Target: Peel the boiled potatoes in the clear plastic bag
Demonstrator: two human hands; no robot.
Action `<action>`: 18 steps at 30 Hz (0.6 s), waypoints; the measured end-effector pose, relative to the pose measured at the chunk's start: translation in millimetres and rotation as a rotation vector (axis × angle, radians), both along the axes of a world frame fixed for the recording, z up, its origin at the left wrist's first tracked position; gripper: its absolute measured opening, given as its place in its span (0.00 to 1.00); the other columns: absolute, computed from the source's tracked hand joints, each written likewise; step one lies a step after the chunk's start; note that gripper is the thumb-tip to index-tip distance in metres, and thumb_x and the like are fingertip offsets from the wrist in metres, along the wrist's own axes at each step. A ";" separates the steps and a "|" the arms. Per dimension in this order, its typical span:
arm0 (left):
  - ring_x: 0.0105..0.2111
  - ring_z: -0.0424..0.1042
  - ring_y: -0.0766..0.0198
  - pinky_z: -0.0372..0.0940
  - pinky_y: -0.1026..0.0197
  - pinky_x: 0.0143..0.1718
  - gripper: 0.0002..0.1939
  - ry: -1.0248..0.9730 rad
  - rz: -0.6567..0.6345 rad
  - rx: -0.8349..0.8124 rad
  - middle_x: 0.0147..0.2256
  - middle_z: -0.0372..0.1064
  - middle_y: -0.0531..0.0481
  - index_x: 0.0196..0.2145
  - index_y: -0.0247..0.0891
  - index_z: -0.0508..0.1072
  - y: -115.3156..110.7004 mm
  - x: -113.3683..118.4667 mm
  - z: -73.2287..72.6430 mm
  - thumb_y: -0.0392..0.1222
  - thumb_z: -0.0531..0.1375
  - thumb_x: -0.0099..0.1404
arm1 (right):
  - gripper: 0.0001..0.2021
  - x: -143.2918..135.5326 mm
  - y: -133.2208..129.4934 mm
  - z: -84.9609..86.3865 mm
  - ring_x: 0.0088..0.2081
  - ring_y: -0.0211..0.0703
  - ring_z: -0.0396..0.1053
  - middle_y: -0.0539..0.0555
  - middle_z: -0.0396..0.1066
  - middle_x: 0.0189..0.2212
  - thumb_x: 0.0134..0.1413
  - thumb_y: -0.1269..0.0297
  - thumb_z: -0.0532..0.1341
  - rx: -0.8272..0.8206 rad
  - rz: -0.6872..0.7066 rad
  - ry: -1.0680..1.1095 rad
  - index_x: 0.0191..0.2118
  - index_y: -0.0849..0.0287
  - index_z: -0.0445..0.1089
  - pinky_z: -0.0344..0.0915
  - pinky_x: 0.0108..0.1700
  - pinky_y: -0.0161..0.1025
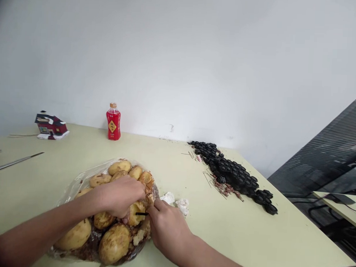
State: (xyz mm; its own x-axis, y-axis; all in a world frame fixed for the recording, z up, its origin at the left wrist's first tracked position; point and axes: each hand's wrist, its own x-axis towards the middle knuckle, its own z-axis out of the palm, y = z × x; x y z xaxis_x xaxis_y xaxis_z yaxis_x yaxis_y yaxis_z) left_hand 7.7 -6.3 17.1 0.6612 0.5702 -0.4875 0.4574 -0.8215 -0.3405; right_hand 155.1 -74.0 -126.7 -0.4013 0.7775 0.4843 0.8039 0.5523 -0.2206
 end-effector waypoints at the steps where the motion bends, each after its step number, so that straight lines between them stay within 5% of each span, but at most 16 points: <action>1: 0.40 0.77 0.50 0.70 0.54 0.42 0.19 -0.002 0.006 -0.001 0.37 0.78 0.41 0.36 0.32 0.79 0.4 -0.1 -0.5 0.46 0.75 0.52 | 0.08 0.7 -0.5 -0.4 0.32 0.42 0.69 0.54 0.71 0.34 0.57 0.77 0.57 0.029 -0.024 -0.009 0.39 0.59 0.71 0.58 0.30 0.37; 5: 0.42 0.77 0.48 0.71 0.52 0.45 0.19 -0.027 0.034 -0.010 0.38 0.78 0.40 0.37 0.32 0.78 1.3 -0.9 -1.9 0.45 0.76 0.51 | 0.08 -2.7 1.1 -1.3 0.26 0.42 0.64 0.53 0.67 0.27 0.53 0.80 0.56 0.299 0.004 -0.093 0.32 0.60 0.67 0.49 0.25 0.40; 9: 0.41 0.77 0.48 0.71 0.51 0.45 0.19 -0.021 0.038 -0.007 0.37 0.78 0.40 0.38 0.32 0.79 1.0 -1.1 -1.3 0.44 0.75 0.52 | 0.09 -14.0 12.2 -1.9 0.25 0.42 0.62 0.53 0.67 0.26 0.61 0.77 0.54 0.466 0.130 -0.132 0.32 0.60 0.66 0.46 0.24 0.42; 13: 0.41 0.78 0.48 0.71 0.52 0.45 0.19 -0.021 0.027 -0.018 0.38 0.78 0.39 0.38 0.32 0.79 2.0 -1.4 -1.0 0.47 0.74 0.53 | 0.06 -15.8 21.2 0.2 0.27 0.41 0.64 0.52 0.69 0.28 0.63 0.74 0.57 0.330 0.262 -0.183 0.35 0.61 0.69 0.49 0.25 0.40; 18: 0.40 0.78 0.48 0.72 0.51 0.44 0.21 -0.031 0.046 -0.013 0.36 0.79 0.40 0.36 0.33 0.80 4.5 -2.6 -3.6 0.50 0.76 0.51 | 0.05 -4.9 19.6 3.2 0.29 0.41 0.67 0.51 0.71 0.30 0.59 0.76 0.60 0.166 0.149 -0.222 0.38 0.60 0.71 0.53 0.27 0.40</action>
